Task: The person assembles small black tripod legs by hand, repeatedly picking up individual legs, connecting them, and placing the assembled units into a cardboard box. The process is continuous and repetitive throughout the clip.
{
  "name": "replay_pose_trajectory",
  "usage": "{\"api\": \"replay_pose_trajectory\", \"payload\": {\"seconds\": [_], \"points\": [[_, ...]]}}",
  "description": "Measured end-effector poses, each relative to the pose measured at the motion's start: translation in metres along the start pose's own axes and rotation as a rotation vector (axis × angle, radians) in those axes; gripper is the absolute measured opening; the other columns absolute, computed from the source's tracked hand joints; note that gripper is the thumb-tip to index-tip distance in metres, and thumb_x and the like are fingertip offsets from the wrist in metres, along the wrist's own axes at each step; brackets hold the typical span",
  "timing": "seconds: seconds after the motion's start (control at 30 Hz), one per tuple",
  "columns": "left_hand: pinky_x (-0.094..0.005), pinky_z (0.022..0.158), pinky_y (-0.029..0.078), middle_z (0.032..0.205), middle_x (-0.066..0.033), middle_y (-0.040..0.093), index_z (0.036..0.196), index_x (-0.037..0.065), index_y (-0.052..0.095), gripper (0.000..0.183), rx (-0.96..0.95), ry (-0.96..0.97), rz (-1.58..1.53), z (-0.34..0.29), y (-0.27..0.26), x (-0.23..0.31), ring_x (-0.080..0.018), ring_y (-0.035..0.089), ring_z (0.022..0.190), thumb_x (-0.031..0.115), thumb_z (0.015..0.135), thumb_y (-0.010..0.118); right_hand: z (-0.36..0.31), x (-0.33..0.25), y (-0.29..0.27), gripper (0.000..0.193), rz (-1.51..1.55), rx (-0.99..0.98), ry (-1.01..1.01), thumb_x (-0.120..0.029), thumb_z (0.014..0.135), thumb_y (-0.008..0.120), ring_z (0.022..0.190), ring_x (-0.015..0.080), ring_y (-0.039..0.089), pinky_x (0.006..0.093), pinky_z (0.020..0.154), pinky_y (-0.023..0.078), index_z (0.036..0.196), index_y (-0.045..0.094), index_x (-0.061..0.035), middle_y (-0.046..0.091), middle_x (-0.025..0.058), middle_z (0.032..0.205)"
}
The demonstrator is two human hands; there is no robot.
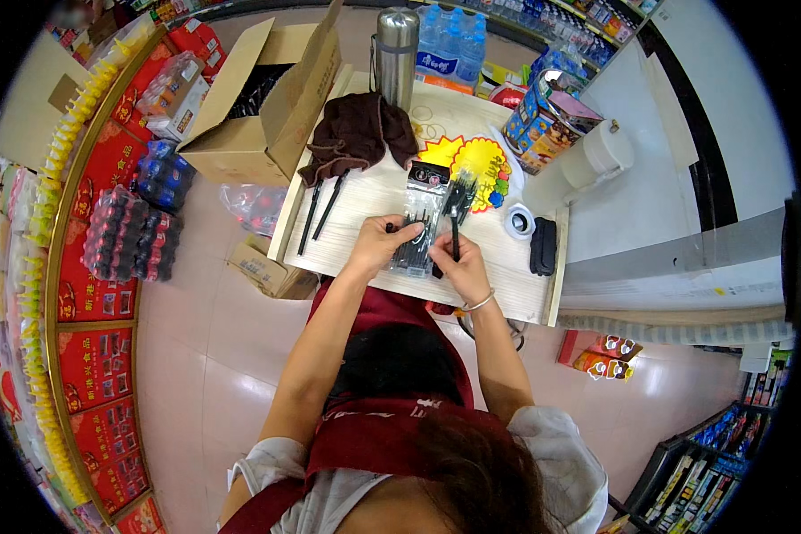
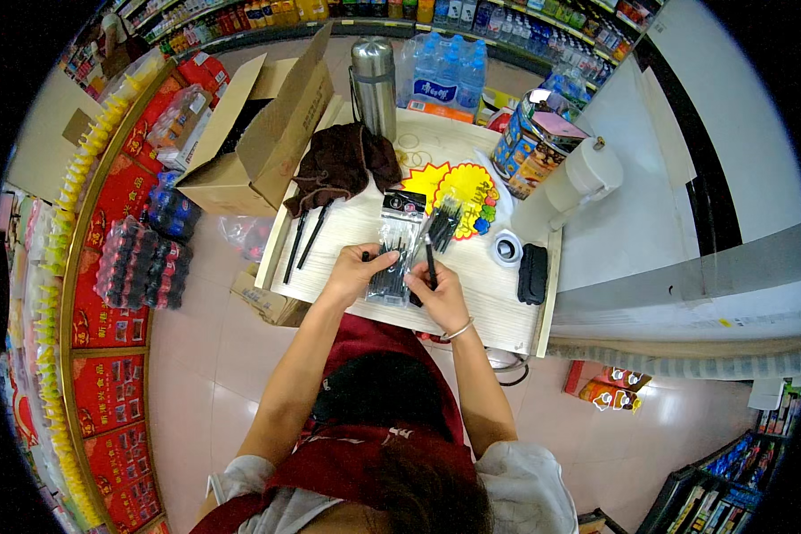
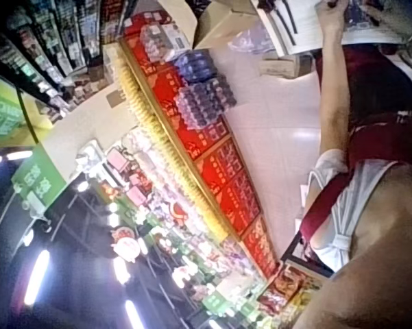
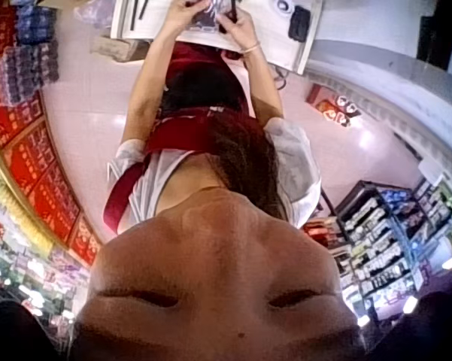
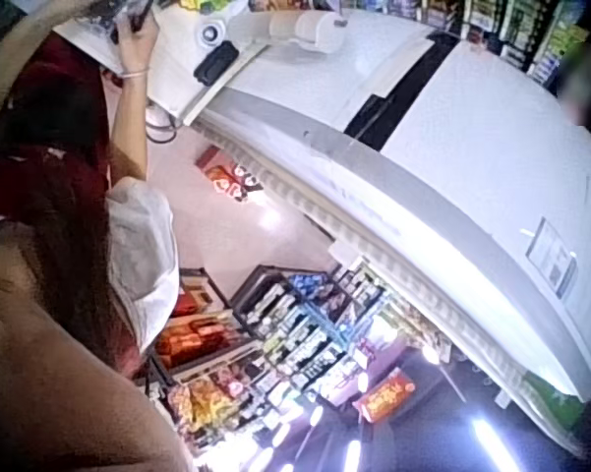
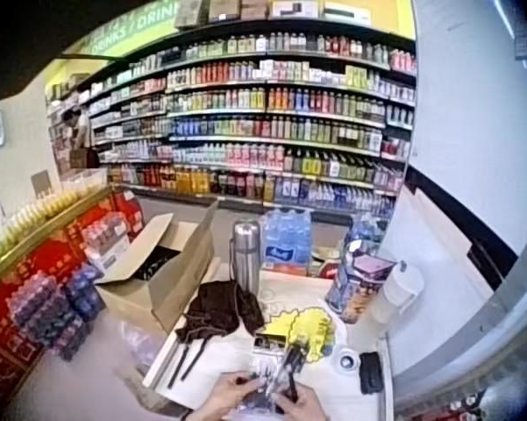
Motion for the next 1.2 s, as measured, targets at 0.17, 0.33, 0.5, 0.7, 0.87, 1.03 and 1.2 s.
{"api": "replay_pose_trajectory", "payload": {"seconds": [0.17, 0.33, 0.5, 0.7, 0.87, 1.03, 1.2], "points": [[-0.0203, 0.051, 0.043, 0.070, -0.0029, 0.063, 0.080, -0.001, 0.065, 0.013, -0.032, 0.031, 0.046, -0.002, -0.001, 0.007, -0.0054, 0.054, 0.058, 0.011, 0.079, 0.070, 0.017, -0.035, -0.008, 0.021, 0.228, 0.181, 0.012, -0.023, 0.086, 0.061, 0.052, 0.0017, 0.040, 0.0175, 0.044, 0.028, 0.093, 0.058, -0.0029, 0.054, -0.0041, 0.072], [-0.0204, 0.052, 0.040, 0.068, -0.0002, 0.060, 0.078, -0.001, 0.065, 0.015, -0.042, 0.013, 0.162, -0.009, -0.004, 0.005, -0.0045, 0.049, 0.057, 0.012, 0.078, 0.070, 0.046, -0.030, -0.006, 0.023, 0.093, 0.149, -0.078, -0.022, 0.082, 0.066, 0.050, 0.0018, 0.035, 0.0206, 0.043, 0.024, 0.068, 0.059, -0.0047, 0.045, -0.0072, 0.056], [-0.0205, 0.049, 0.037, 0.064, 0.0023, 0.057, 0.074, -0.001, 0.063, 0.014, 0.115, 0.105, 0.094, -0.011, -0.026, -0.004, -0.0036, 0.045, 0.055, 0.011, 0.080, 0.068, 0.047, -0.025, -0.048, 0.030, -0.598, 0.620, -0.351, -0.018, 0.074, 0.070, 0.070, 0.0257, 0.056, 0.0333, 0.061, 0.044, 0.091, 0.060, 0.0038, 0.058, 0.0144, 0.075], [-0.0267, 0.045, 0.034, 0.053, -0.0028, 0.052, 0.074, -0.004, 0.061, 0.022, 0.221, 0.257, 0.547, 0.005, -0.043, -0.005, -0.0069, 0.041, 0.049, 0.016, 0.078, 0.068, 0.071, -0.030, -0.061, 0.037, -0.996, 0.508, -0.226, -0.016, 0.065, 0.075, 0.089, 0.0359, 0.055, 0.0415, 0.077, 0.046, 0.093, 0.059, 0.0021, 0.057, 0.0212, 0.087], [-0.0323, 0.047, 0.037, 0.052, -0.0103, 0.053, 0.073, -0.004, 0.061, 0.027, 0.307, 0.290, 0.699, 0.010, -0.044, -0.004, -0.0179, 0.046, 0.046, 0.021, 0.074, 0.071, 0.081, -0.015, -0.071, 0.023, -0.856, 0.410, -0.078, -0.014, 0.064, 0.075, 0.077, 0.0304, 0.059, 0.0381, 0.069, 0.047, 0.077, 0.060, -0.0015, 0.060, 0.0156, 0.078], [-0.0396, 0.058, 0.046, 0.075, -0.0167, 0.061, 0.090, -0.001, 0.062, 0.034, 0.412, 0.533, 0.889, 0.008, -0.025, 0.026, -0.0321, 0.059, 0.066, 0.024, 0.070, 0.074, 0.083, -0.008, -0.076, 0.020, -0.733, 0.408, -0.087, -0.013, 0.065, 0.074, 0.064, 0.0263, 0.061, 0.0355, 0.061, 0.048, 0.072, 0.060, -0.0011, 0.061, 0.0124, 0.067], [-0.0391, 0.065, 0.049, 0.086, -0.0153, 0.057, 0.108, 0.004, 0.056, 0.044, 0.589, 0.595, 1.122, -0.021, 0.007, 0.038, -0.0335, 0.059, 0.075, 0.024, 0.072, 0.071, 0.089, -0.011, -0.082, 0.017, -0.648, 0.307, -0.067, -0.013, 0.069, 0.072, 0.052, 0.0133, 0.055, 0.0268, 0.050, 0.043, 0.075, 0.062, -0.0008, 0.060, 0.0052, 0.063]]}}
Point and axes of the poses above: each hand's wrist, its own z-axis towards the middle knuckle, its own y-axis out of the palm, x = y × z, the point moved 4 cm from there along z, towards the middle knuckle
